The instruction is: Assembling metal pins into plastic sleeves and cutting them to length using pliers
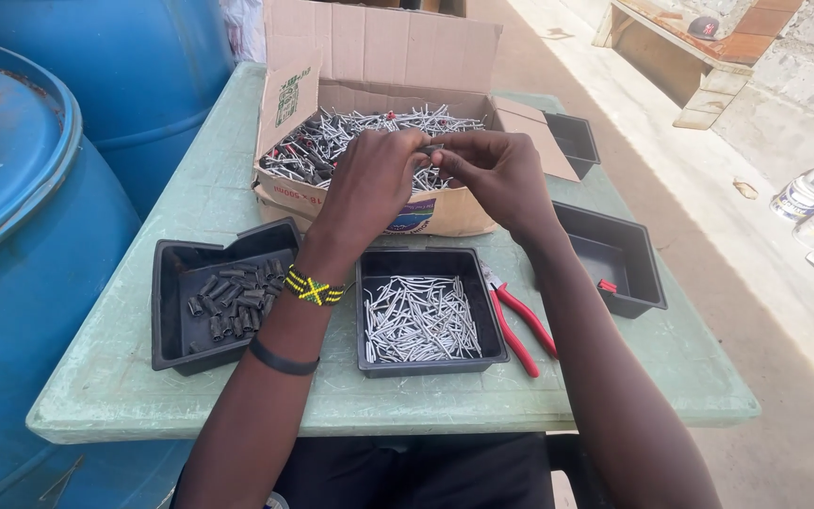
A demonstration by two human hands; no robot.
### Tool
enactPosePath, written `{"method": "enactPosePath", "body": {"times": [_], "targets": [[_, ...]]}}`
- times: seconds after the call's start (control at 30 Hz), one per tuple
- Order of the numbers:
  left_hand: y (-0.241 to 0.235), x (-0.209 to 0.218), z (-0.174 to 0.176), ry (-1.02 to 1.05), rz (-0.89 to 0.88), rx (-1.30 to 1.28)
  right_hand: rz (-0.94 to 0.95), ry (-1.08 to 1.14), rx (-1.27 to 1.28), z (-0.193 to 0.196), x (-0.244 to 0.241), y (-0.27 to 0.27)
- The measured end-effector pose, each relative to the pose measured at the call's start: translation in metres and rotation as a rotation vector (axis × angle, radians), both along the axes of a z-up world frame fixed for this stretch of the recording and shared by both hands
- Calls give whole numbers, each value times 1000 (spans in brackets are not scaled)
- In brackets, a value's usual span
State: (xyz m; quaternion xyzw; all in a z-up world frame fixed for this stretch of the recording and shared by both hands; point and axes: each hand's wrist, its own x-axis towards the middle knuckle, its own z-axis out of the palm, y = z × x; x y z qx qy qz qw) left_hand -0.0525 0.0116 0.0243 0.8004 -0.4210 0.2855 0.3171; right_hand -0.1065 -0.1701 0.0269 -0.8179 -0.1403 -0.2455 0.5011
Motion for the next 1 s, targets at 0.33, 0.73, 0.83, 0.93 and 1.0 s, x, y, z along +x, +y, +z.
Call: {"method": "enactPosePath", "body": {"times": [0.33, 0.73, 0.83, 0.93, 1.0], "targets": [[46, -57, 4, -76, 16, -19, 214, -89, 205, -6, -12, 32], [86, -92, 6, -36, -33, -258, 836, 386, 907, -15, 0, 49], [95, -94, 5, -6, -11, -266, 823, 402, 859, -10, -7, 58], [114, -97, 12, -44, 69, -234, 648, 275, 675, 5, -16, 74], [135, -99, 16, -177, 169, -222, 293, 128, 208, 16, -24, 86]]}}
